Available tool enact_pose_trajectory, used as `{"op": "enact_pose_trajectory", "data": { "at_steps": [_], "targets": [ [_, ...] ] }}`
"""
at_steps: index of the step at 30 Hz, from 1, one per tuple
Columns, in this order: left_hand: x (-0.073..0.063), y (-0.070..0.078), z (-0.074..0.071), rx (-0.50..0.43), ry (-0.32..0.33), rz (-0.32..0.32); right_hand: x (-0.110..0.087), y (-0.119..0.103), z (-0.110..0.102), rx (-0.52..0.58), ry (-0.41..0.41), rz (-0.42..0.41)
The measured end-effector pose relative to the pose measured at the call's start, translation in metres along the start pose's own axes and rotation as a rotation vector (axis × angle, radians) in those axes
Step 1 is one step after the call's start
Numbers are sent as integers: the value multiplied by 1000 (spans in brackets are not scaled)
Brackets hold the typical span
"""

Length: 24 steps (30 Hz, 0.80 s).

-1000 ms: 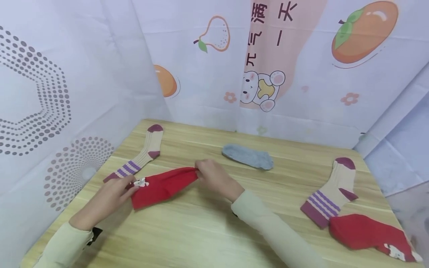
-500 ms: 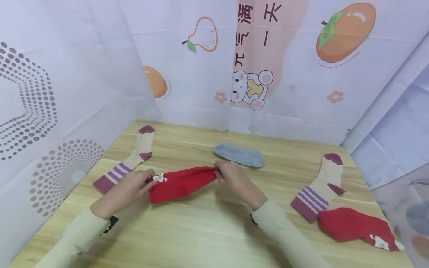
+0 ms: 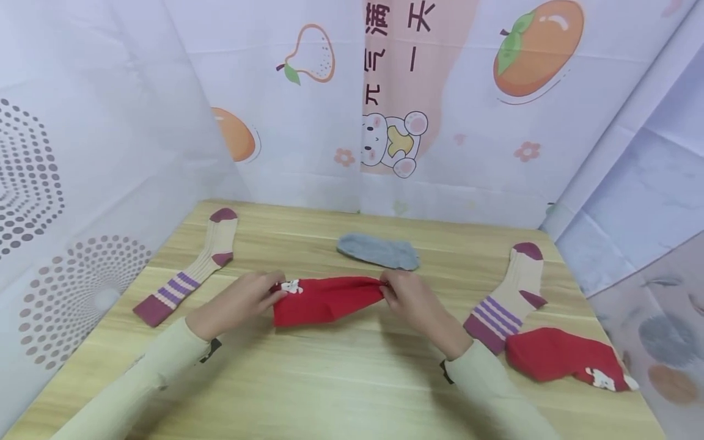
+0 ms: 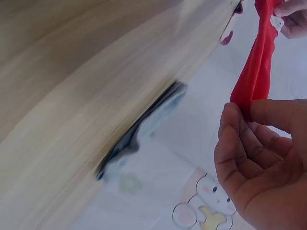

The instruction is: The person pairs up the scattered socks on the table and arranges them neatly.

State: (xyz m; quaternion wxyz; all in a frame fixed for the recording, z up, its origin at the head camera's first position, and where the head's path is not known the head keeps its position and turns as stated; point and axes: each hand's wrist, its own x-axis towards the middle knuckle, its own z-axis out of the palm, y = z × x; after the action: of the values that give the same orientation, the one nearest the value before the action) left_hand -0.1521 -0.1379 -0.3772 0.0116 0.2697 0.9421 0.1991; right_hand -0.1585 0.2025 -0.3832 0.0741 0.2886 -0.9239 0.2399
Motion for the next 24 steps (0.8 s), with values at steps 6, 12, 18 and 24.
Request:
{"op": "enact_pose_trajectory", "data": {
  "at_steps": [6, 12, 18, 24],
  "targets": [
    [25, 14, 8, -47, -35, 44, -20, 15, -12, -30, 16, 74],
    [49, 24, 17, -71, -51, 77, -38, 29, -19, -55, 59, 122],
    [66, 29, 30, -4, -63, 133, -47, 38, -21, -102, 44, 131],
    [78, 34, 43, 29, -86, 151, -50, 46, -17, -144, -6, 168]
  ]
}}
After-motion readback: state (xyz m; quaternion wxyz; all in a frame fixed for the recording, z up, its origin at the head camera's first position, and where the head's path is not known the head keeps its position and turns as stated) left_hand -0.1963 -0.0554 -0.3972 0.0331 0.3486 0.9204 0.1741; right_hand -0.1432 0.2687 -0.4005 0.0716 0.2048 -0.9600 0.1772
